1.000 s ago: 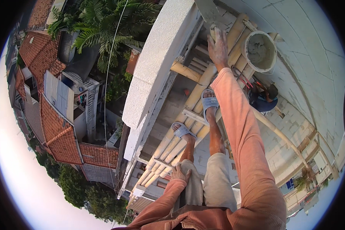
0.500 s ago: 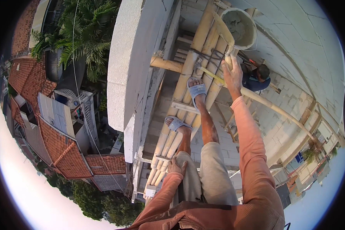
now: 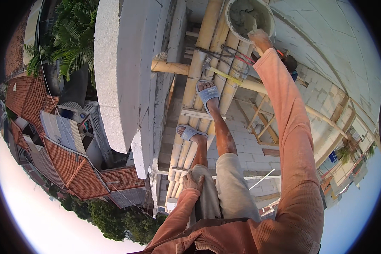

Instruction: The person applies mortar onto the top of a wall using a trowel, receives concrete blocks from a coworker below, places them on the mortar, and marks a block using a nail.

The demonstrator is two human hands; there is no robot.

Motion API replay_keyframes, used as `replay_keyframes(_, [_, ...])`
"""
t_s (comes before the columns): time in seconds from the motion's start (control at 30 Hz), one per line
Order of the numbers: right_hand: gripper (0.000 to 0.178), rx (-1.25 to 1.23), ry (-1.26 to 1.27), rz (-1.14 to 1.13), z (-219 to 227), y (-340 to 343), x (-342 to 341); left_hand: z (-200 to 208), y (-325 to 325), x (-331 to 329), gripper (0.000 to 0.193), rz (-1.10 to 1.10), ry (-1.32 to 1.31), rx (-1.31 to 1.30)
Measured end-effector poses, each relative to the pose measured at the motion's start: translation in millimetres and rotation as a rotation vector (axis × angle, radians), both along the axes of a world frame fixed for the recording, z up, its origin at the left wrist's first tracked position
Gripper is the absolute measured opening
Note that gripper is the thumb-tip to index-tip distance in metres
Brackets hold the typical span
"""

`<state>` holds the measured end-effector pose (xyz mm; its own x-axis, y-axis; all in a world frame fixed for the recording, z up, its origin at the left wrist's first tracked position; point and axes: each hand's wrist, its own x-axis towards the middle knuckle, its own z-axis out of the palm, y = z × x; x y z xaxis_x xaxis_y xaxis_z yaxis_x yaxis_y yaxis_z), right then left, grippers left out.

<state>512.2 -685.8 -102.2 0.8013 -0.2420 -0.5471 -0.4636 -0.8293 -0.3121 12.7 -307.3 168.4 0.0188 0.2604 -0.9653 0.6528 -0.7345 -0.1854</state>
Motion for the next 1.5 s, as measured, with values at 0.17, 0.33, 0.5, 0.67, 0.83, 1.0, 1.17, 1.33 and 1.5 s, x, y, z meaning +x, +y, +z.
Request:
replay_keyframes(0.17, [0.027,0.554,0.313,-0.299,96,-10,-24,-3,5,-8,0.089,-0.046,-0.017,0.005])
replay_keyframes(0.33, [0.035,0.94,0.187,-0.622,113,-17,-55,4,2,9,0.093,-0.016,-0.003,-0.002])
replay_keyframes(0.5, [0.04,1.106,0.055,-0.713,178,17,-79,-2,0,-11,0.088,0.002,-0.011,-0.024])
replay_keyframes(0.67, [0.048,0.829,-0.128,-0.133,290,117,-45,6,2,-17,0.086,0.077,0.017,0.034])
replay_keyframes(0.83, [0.044,0.026,-0.619,0.697,361,202,41,12,-1,-23,0.085,0.138,-0.026,0.035])
replay_keyframes(1.0, [0.037,-0.347,-0.622,0.83,373,268,99,17,-2,-25,0.086,0.162,-0.021,0.048])
replay_keyframes(1.17, [0.051,-0.517,-1.216,1.018,291,262,150,19,-7,-22,0.085,0.148,-0.008,0.074])
replay_keyframes(1.33, [0.03,-0.283,-0.794,1.124,297,335,138,19,-5,-33,0.082,0.211,-0.049,0.092])
replay_keyframes(1.5, [0.042,-0.283,-0.596,1.076,324,350,67,21,0,-31,0.081,0.234,-0.056,0.063])
